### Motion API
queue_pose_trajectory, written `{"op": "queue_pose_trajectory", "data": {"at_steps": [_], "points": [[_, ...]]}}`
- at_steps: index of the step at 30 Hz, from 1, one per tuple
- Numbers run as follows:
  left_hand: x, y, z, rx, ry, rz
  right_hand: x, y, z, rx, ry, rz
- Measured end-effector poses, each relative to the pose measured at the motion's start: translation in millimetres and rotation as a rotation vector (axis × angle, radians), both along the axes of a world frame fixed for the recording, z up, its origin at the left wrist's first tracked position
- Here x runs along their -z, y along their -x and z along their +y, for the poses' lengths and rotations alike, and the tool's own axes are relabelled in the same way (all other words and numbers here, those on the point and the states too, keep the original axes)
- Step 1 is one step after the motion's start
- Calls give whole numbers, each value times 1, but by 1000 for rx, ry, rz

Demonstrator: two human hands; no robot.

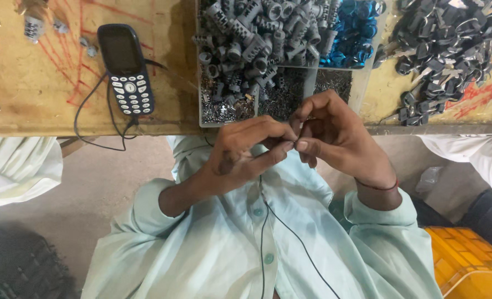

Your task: The person sits at a workbench and assembles small plastic plug-like components. They pick small metal pins from a compartment tray, insert a pin into a plastic body, press it into place by hand, and set the finished piece aside, repeating this cycle with gray and blue plastic parts.

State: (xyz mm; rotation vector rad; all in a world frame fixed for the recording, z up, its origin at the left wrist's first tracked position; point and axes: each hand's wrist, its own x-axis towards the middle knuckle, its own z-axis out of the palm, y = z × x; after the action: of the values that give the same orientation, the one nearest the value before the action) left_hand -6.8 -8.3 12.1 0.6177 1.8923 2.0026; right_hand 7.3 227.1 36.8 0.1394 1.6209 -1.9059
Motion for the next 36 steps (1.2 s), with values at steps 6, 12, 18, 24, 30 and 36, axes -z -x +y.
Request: {"op": "queue_pose_trajectory", "data": {"at_steps": [6,12,18,24,30,36], "points": [[-4,-2,-2,-30,8,-101,-12,10,-5,-92,-225,121],[-2,5,1,29,47,-209,-9,20,9,-386,-1336,736],[-1,6,5,3,5,-186,10,3,27,-114,-1098,624],[-1,4,3,30,50,-284,15,-5,37,60,-881,499],[6,-6,18,-61,17,-248,0,-15,4,322,-252,318],[12,-10,22,31,-346,-747,12,-35,-9,252,-241,352]]}}
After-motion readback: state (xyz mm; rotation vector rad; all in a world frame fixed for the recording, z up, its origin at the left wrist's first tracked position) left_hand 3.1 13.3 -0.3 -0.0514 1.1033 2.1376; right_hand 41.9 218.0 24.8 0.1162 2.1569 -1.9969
